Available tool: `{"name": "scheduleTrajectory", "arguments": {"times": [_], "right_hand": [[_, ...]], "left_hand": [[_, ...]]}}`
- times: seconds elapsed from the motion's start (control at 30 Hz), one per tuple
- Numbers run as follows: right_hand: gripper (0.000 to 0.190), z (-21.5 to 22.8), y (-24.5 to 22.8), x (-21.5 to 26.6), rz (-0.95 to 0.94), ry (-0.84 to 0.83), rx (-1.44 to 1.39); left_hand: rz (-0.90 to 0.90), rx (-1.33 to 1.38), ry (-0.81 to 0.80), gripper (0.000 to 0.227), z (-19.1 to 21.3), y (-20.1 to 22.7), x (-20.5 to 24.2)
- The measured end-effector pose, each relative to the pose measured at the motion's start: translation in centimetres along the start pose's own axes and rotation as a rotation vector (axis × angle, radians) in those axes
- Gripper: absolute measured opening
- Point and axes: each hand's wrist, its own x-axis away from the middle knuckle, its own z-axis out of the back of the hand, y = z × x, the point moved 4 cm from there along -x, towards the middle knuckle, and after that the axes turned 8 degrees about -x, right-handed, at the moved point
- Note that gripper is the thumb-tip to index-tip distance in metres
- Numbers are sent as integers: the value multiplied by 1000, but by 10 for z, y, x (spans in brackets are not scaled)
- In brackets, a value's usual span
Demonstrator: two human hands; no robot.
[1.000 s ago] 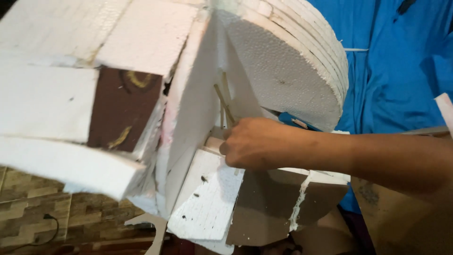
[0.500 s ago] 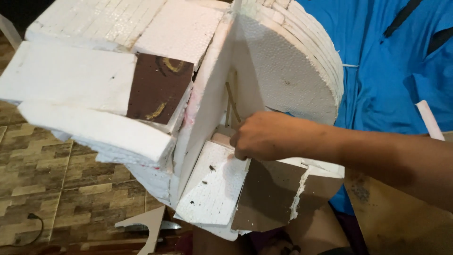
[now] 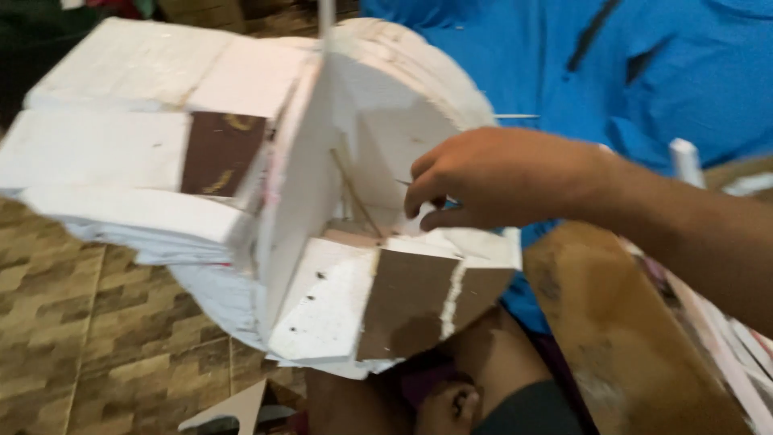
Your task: Refining and assembling a complex foam structure using scraps and a candle for heat-bonding.
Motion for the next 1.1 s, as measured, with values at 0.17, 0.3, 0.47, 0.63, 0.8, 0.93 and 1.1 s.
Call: {"name": "scheduleTrajectory", "arguments": {"times": [0.17,0.3,0.47,0.63,0.8,0.93,1.1], "right_hand": [[27,-6,47,75,-133,113,-25],[24,-18,77,132,-168,251,-115],[19,-37,85,193,-198,451,-196],[24,-45,90,263,-507,443,-132],[24,-75,132,360,-565,510,33],[23,-121,179,437,-578,604,-28],[31,-199,276,497,-740,515,-303]], "left_hand": [[178,43,-148,27,40,70,-33],[-82,78,76,28,53,88,-34],[-400,33,192,19,112,189,-41],[-591,-531,430,39,160,271,-82],[-494,-903,346,52,156,269,-126],[-464,-979,333,35,148,262,-132],[-436,-1004,299,20,143,272,-128]]}}
